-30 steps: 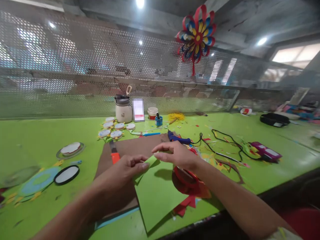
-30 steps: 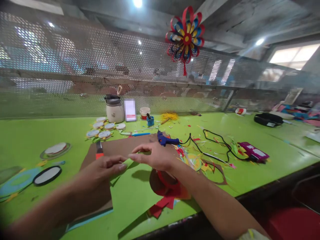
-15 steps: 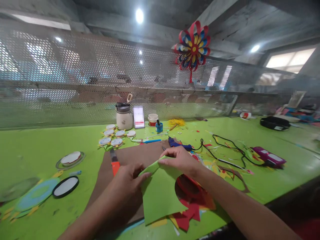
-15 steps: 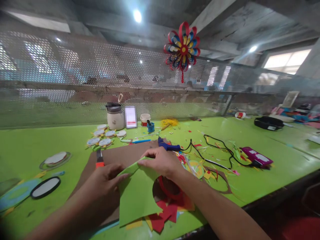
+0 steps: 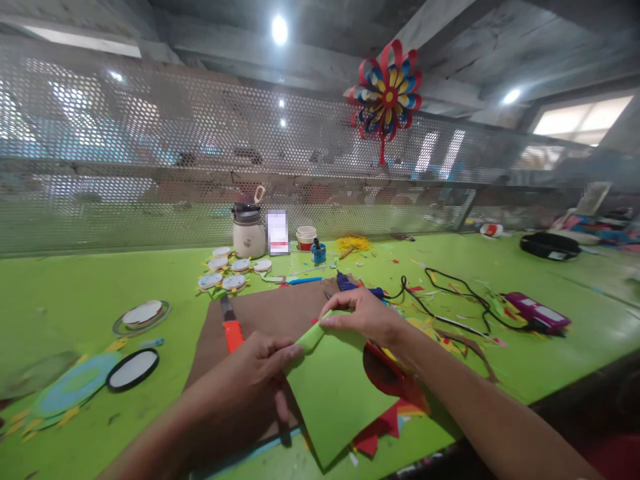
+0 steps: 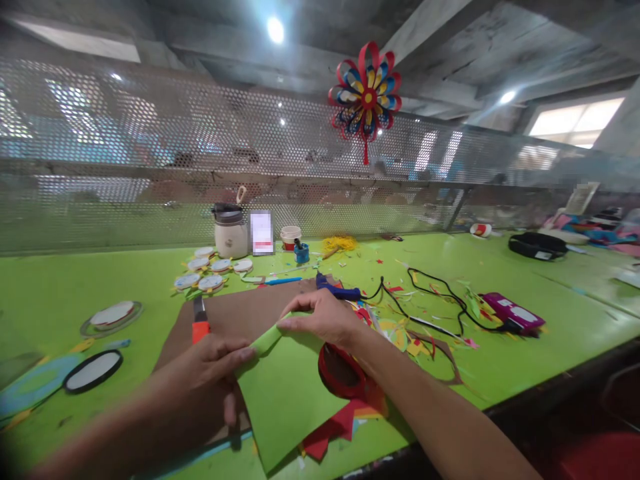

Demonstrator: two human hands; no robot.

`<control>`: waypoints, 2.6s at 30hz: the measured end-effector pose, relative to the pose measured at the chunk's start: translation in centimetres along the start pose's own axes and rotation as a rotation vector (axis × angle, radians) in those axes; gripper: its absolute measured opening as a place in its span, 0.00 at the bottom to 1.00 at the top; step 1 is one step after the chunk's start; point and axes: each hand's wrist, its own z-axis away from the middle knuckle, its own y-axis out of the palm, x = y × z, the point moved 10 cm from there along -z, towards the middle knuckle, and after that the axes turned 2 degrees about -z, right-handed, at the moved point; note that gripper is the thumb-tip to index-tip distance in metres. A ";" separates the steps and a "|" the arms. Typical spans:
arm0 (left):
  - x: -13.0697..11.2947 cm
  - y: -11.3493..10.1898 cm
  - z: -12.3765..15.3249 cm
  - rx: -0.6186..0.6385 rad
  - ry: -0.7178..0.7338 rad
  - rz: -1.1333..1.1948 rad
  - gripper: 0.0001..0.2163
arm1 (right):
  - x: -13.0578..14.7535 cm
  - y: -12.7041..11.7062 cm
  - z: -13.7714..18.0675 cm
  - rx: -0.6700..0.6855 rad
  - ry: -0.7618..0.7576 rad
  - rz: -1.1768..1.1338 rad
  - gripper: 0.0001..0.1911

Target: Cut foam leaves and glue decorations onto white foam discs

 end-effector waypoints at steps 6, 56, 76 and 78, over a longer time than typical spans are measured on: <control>-1.7 0.3 0.1 0.066 -0.004 0.151 0.16 | -0.5 -0.3 0.1 -0.023 0.022 -0.010 0.09; -1.8 -2.1 -1.7 -0.160 0.130 -0.248 0.12 | -1.4 0.2 -0.2 0.108 0.069 0.150 0.10; -5.5 -3.6 0.6 -0.459 0.372 -0.668 0.18 | 1.0 0.5 0.1 0.106 -0.155 0.330 0.14; -5.1 -3.1 0.2 -0.366 0.330 -0.718 0.19 | 2.4 1.6 0.8 0.183 -0.233 0.480 0.13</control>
